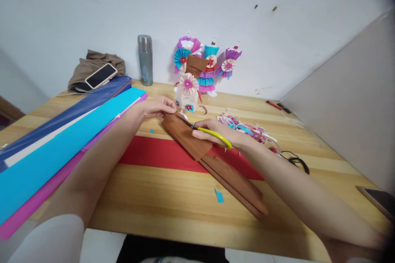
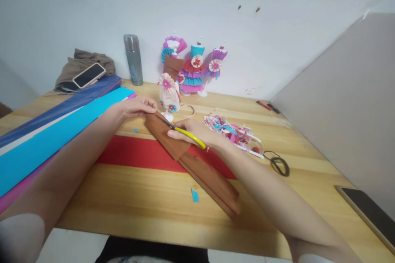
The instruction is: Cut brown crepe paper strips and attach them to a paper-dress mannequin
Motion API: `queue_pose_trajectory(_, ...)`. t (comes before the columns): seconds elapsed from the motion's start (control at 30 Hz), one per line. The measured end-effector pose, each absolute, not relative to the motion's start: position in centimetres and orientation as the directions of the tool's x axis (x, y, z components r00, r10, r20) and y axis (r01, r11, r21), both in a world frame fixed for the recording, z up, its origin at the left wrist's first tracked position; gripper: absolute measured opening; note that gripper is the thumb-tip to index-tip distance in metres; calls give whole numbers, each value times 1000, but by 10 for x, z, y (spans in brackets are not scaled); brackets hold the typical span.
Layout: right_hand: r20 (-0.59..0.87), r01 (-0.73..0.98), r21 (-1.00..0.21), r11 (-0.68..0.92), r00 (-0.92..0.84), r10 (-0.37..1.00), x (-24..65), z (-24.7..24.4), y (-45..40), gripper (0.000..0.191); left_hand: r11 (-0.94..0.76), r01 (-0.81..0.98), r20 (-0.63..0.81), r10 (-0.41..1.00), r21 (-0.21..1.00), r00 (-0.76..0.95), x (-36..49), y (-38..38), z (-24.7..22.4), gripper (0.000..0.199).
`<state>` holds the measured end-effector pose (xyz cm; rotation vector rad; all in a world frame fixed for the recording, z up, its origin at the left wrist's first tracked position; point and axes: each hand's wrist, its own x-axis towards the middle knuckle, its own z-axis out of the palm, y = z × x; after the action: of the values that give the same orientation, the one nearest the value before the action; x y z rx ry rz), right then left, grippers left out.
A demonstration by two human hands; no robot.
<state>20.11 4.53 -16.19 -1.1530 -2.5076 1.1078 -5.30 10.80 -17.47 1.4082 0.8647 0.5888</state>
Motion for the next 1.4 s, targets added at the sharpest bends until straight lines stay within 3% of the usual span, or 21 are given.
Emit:
queue_pose_trajectory(0.4,-139,552,-736,391,-689,711,203,-167,44,55,-58,317,-147,798,946,584,-56,106,-159,22)
queue_pose_trajectory(1.03,-62,494,-746,447,-720,691,196,-166,44,52,-60,288,-132,787,956,603,-57,108,-162,26)
queue_pose_trajectory(1.4,-108,489,-782,386,-717,689,197,-163,43,52,-38,257,-132,781,966,611,-56,106,-161,30)
